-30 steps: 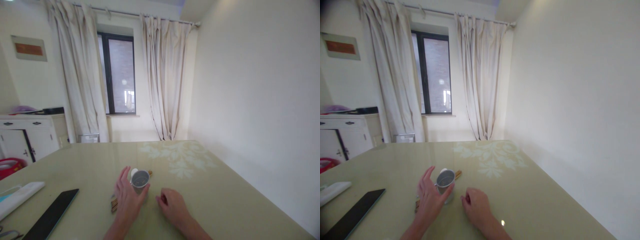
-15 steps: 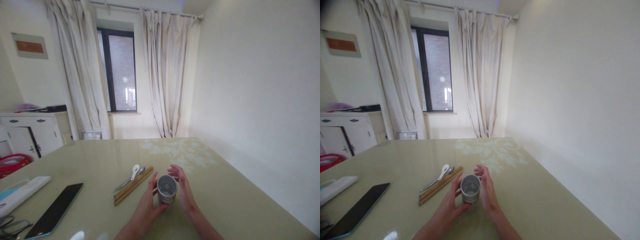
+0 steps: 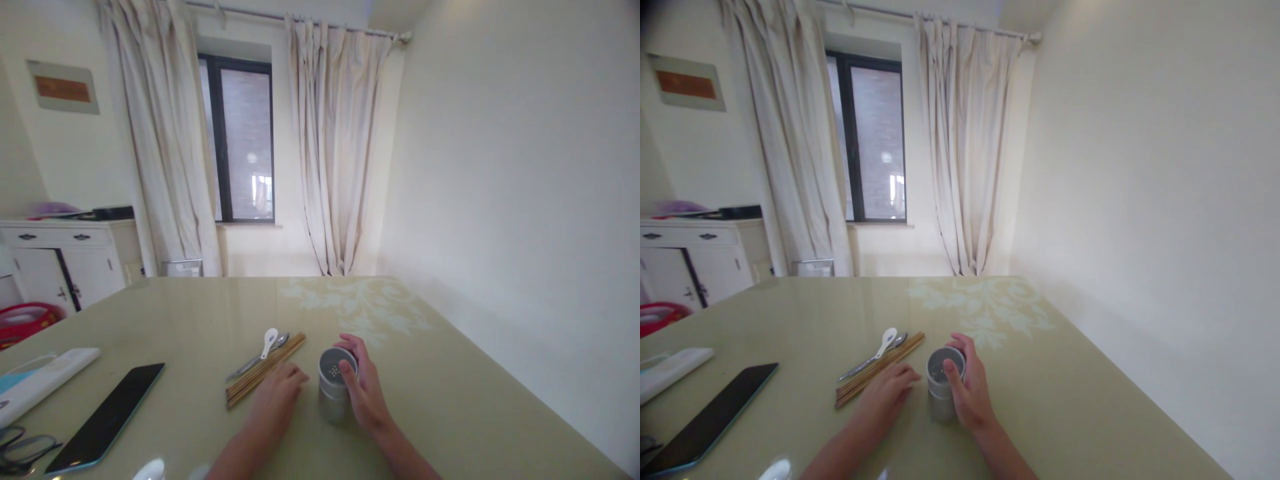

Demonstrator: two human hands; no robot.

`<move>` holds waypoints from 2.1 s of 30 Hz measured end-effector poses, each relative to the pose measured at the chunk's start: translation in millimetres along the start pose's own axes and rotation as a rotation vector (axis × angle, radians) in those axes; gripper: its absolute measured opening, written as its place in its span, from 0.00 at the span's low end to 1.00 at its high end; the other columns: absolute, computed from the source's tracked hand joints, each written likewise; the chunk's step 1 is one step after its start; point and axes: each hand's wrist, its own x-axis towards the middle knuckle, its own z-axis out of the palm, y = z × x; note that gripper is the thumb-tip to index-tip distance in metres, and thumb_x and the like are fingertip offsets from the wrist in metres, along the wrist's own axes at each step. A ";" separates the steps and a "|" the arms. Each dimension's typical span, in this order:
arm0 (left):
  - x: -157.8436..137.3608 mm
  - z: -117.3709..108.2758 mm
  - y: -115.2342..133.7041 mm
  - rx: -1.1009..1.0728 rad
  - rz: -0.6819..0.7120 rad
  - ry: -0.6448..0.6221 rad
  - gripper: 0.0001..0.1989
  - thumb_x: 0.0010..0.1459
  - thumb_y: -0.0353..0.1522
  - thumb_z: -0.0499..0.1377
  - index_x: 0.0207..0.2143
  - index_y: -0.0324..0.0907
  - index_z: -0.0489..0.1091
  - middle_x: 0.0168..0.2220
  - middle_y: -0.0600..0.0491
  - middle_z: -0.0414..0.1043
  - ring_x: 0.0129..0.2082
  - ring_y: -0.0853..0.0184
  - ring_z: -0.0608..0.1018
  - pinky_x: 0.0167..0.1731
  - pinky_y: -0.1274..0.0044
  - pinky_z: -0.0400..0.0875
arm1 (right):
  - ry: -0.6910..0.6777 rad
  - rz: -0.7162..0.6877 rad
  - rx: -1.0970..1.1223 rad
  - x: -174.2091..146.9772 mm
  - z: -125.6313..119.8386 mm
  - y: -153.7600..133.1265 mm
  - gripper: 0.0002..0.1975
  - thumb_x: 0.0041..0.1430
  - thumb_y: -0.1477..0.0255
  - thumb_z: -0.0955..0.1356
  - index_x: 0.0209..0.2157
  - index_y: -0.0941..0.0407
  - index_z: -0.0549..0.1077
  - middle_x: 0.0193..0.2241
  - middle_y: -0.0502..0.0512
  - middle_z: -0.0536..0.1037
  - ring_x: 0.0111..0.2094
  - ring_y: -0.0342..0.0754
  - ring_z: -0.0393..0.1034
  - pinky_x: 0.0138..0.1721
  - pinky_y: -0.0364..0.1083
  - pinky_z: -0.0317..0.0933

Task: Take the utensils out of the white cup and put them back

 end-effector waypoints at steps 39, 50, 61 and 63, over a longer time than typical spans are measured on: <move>3.1 3.9 -15.4 0.087 -0.203 0.017 0.13 0.68 0.29 0.52 0.42 0.43 0.76 0.47 0.46 0.78 0.52 0.57 0.79 0.53 0.68 0.70 | -0.151 0.036 0.058 -1.3 3.4 2.7 0.29 0.73 0.44 0.57 0.49 0.51 0.76 0.35 0.54 0.78 0.38 0.54 0.73 0.40 0.48 0.64; 1.2 6.1 1.5 0.000 -0.092 0.277 0.12 0.69 0.30 0.49 0.41 0.44 0.73 0.44 0.48 0.79 0.47 0.59 0.82 0.48 0.69 0.74 | -0.179 0.033 0.105 -0.9 3.5 -6.7 0.29 0.73 0.44 0.58 0.45 0.53 0.77 0.37 0.56 0.80 0.39 0.54 0.74 0.40 0.48 0.66; 4.6 14.0 -1.2 -0.208 0.019 0.582 0.15 0.73 0.37 0.51 0.48 0.49 0.77 0.46 0.51 0.83 0.46 0.62 0.85 0.47 0.71 0.79 | -0.143 0.040 0.020 -4.6 4.4 -0.8 0.29 0.73 0.45 0.57 0.48 0.50 0.78 0.42 0.57 0.80 0.46 0.56 0.74 0.48 0.50 0.65; 5.5 13.2 2.2 -0.287 0.035 0.616 0.15 0.73 0.37 0.51 0.50 0.48 0.76 0.47 0.50 0.82 0.48 0.63 0.84 0.50 0.71 0.79 | -0.148 0.054 0.014 -4.0 4.3 0.6 0.28 0.73 0.45 0.58 0.48 0.50 0.78 0.43 0.57 0.81 0.47 0.57 0.74 0.49 0.51 0.65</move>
